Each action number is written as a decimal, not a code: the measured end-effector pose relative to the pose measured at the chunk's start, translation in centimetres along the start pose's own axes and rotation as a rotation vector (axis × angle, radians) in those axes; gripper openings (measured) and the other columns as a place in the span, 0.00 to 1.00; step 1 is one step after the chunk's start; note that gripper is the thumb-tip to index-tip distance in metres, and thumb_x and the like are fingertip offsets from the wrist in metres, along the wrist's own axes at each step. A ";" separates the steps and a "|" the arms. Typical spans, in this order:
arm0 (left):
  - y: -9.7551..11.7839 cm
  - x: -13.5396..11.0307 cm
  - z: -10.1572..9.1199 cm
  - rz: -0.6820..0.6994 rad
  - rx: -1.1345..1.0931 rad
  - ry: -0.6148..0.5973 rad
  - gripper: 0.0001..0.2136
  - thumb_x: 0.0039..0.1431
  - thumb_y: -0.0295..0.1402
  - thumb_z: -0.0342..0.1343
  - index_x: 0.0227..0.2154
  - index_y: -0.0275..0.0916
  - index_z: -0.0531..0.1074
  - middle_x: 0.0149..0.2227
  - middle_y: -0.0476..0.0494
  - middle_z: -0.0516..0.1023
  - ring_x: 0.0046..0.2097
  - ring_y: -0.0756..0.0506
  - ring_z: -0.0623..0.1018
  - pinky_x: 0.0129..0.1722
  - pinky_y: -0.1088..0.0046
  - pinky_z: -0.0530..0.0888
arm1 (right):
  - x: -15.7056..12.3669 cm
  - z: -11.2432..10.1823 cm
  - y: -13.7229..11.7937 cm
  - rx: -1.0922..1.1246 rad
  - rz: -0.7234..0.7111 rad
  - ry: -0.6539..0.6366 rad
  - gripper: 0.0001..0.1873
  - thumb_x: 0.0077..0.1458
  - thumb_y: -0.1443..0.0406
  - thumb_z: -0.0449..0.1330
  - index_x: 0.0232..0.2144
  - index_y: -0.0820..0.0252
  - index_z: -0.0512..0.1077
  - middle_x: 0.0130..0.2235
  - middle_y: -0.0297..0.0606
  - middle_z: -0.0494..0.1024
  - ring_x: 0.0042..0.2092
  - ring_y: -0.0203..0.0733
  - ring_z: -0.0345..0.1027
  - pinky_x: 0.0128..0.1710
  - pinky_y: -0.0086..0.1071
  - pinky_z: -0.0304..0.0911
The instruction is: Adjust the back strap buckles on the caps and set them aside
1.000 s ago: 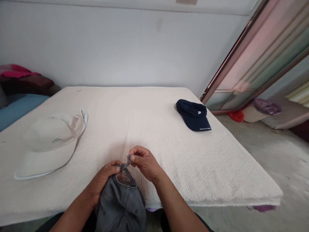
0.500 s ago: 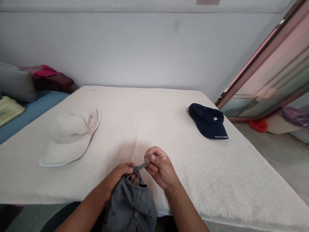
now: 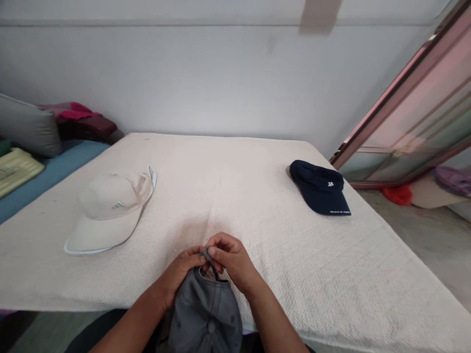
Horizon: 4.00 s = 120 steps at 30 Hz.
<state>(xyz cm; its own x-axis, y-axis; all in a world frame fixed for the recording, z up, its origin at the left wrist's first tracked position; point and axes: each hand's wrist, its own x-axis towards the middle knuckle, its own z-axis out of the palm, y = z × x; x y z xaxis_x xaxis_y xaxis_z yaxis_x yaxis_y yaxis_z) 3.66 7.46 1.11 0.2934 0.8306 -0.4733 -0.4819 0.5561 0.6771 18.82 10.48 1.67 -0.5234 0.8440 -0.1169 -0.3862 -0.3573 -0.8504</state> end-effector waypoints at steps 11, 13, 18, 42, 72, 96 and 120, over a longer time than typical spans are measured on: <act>-0.4 0.2 -0.3 0.009 -0.008 -0.029 0.02 0.46 0.26 0.59 0.25 0.33 0.73 0.22 0.48 0.74 0.25 0.51 0.72 0.31 0.74 0.65 | 0.1 -0.2 0.4 0.096 -0.008 0.004 0.07 0.51 0.64 0.64 0.31 0.60 0.70 0.17 0.26 0.65 0.19 0.28 0.56 0.23 0.26 0.55; -0.4 0.2 -0.3 0.008 -0.011 -0.030 0.02 0.46 0.27 0.59 0.26 0.33 0.73 0.22 0.48 0.74 0.25 0.51 0.72 0.30 0.75 0.65 | 0.1 -0.1 0.5 0.106 -0.002 -0.001 0.06 0.52 0.64 0.63 0.31 0.60 0.70 0.17 0.26 0.65 0.19 0.29 0.57 0.24 0.28 0.57; -0.4 0.4 -0.3 0.035 0.007 -0.025 0.03 0.47 0.27 0.58 0.22 0.33 0.72 0.21 0.48 0.73 0.24 0.51 0.72 0.28 0.75 0.65 | 0.2 0.0 0.5 0.108 0.007 -0.007 0.05 0.52 0.65 0.63 0.31 0.60 0.70 0.16 0.25 0.64 0.19 0.29 0.58 0.28 0.30 0.61; -0.4 0.3 -0.3 0.014 0.015 -0.024 0.06 0.45 0.25 0.55 0.28 0.33 0.74 0.22 0.47 0.75 0.24 0.51 0.72 0.28 0.76 0.65 | 0.4 -0.3 0.4 0.051 -0.020 0.060 0.07 0.49 0.64 0.65 0.29 0.61 0.70 0.16 0.27 0.65 0.18 0.29 0.56 0.20 0.25 0.54; -0.5 0.2 1.1 0.049 0.032 0.033 0.10 0.46 0.33 0.65 0.28 0.33 0.74 0.24 0.45 0.77 0.27 0.50 0.74 0.31 0.74 0.68 | 0.0 -1.0 -0.5 -0.328 -0.011 0.257 0.08 0.45 0.64 0.64 0.26 0.61 0.69 0.18 0.27 0.66 0.19 0.28 0.54 0.19 0.25 0.49; -1.3 0.7 0.5 0.178 0.383 0.100 0.08 0.48 0.35 0.61 0.28 0.36 0.74 0.25 0.45 0.78 0.28 0.47 0.74 0.32 0.72 0.66 | -0.6 -0.5 -0.6 -0.527 -0.022 0.177 0.03 0.49 0.67 0.60 0.25 0.58 0.69 0.20 0.30 0.69 0.22 0.33 0.63 0.21 0.26 0.54; -0.5 0.0 0.9 0.222 0.347 0.074 0.08 0.52 0.35 0.60 0.30 0.35 0.72 0.25 0.47 0.77 0.29 0.49 0.75 0.32 0.75 0.68 | 0.0 -0.7 0.4 -0.404 0.017 0.132 0.07 0.51 0.63 0.59 0.28 0.60 0.66 0.19 0.29 0.69 0.21 0.32 0.60 0.21 0.26 0.53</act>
<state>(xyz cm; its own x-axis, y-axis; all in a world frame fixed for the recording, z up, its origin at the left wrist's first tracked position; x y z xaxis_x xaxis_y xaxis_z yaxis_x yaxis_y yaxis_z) 4.64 7.22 1.26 0.1474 0.9342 -0.3248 -0.2163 0.3508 0.9111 19.18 10.56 0.96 -0.4158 0.8924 -0.1752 -0.0362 -0.2087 -0.9773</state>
